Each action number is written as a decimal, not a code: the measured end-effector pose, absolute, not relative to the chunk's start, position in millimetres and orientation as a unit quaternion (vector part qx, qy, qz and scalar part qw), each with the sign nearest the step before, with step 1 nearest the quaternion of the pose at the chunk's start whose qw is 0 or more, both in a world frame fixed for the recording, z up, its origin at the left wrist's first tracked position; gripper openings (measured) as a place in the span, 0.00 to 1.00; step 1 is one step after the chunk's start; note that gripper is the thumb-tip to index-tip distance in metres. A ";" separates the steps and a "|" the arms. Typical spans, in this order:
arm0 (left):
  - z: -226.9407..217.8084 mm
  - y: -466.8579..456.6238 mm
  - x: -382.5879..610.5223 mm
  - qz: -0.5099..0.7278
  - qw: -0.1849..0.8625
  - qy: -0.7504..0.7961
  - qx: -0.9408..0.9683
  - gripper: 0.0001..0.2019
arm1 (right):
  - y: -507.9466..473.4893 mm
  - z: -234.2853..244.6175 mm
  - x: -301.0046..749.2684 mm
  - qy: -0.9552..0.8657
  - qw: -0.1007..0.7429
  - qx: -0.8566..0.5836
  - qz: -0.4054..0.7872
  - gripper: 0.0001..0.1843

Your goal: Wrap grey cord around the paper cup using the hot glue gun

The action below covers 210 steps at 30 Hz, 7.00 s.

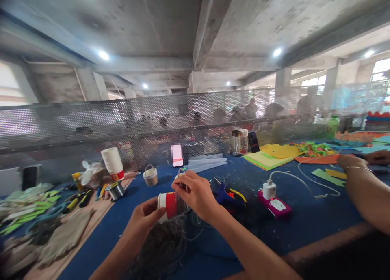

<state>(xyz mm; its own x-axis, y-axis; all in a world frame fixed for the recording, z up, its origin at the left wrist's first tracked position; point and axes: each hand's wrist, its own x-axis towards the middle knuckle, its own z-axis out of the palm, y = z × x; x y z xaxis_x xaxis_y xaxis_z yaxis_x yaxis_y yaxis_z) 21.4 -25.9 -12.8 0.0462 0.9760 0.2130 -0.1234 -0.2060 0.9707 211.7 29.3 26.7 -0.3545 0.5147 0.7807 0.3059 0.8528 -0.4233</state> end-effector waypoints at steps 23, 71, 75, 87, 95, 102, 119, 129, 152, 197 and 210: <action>-15.7 -26.3 20.3 0.548 0.484 0.384 0.564 0.17 | 42.7 22.3 212.8 -0.781 0.508 -0.284 0.225 0.05; 2.7 -33.6 23.6 0.581 0.392 0.458 0.547 0.19 | 59.6 10.0 226.7 -0.775 0.443 -0.291 0.344 0.24; 7.0 -35.0 26.3 0.590 0.393 0.452 0.541 0.20 | 51.8 10.1 224.5 -0.786 0.421 -0.268 0.365 0.20; 0.2 -28.3 19.8 0.629 0.493 0.396 0.453 0.18 | 46.5 5.4 217.3 -0.780 0.451 -0.222 0.373 0.24; 0.6 -32.9 19.2 0.605 0.548 0.367 0.446 0.19 | 54.8 7.2 222.2 -0.759 0.452 -0.214 0.417 0.16; -3.4 -32.5 17.0 0.607 0.541 0.358 0.459 0.17 | 59.9 3.3 224.6 -0.803 0.352 -0.216 0.429 0.16; -4.1 -34.0 23.4 0.550 0.554 0.377 0.499 0.13 | 68.8 9.1 230.3 -0.717 0.495 -0.269 0.410 0.17; -15.9 -24.1 18.8 0.518 0.531 0.401 0.538 0.17 | 71.5 4.4 225.1 -0.716 0.523 -0.287 0.364 0.13; -9.7 -33.5 19.8 0.557 0.570 0.337 0.501 0.13 | 64.8 -7.4 217.1 -0.772 0.446 -0.319 0.322 0.10; -3.1 -30.6 17.0 0.593 0.453 0.433 0.505 0.20 | 66.0 -3.2 222.1 -0.770 0.455 -0.279 0.351 0.10; -6.5 -22.2 11.0 0.680 0.428 0.416 0.426 0.18 | 1.3 8.8 239.7 -0.840 0.397 -0.237 0.285 0.08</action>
<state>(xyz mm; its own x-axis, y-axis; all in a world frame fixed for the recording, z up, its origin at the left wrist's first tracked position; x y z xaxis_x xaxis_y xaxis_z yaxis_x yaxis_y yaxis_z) 11.0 -22.2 -6.5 -0.2707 0.9366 0.2226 -0.2276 -0.2869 0.9305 239.7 1.3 8.8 -0.5724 0.6245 0.5313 0.1724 0.7252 -0.6666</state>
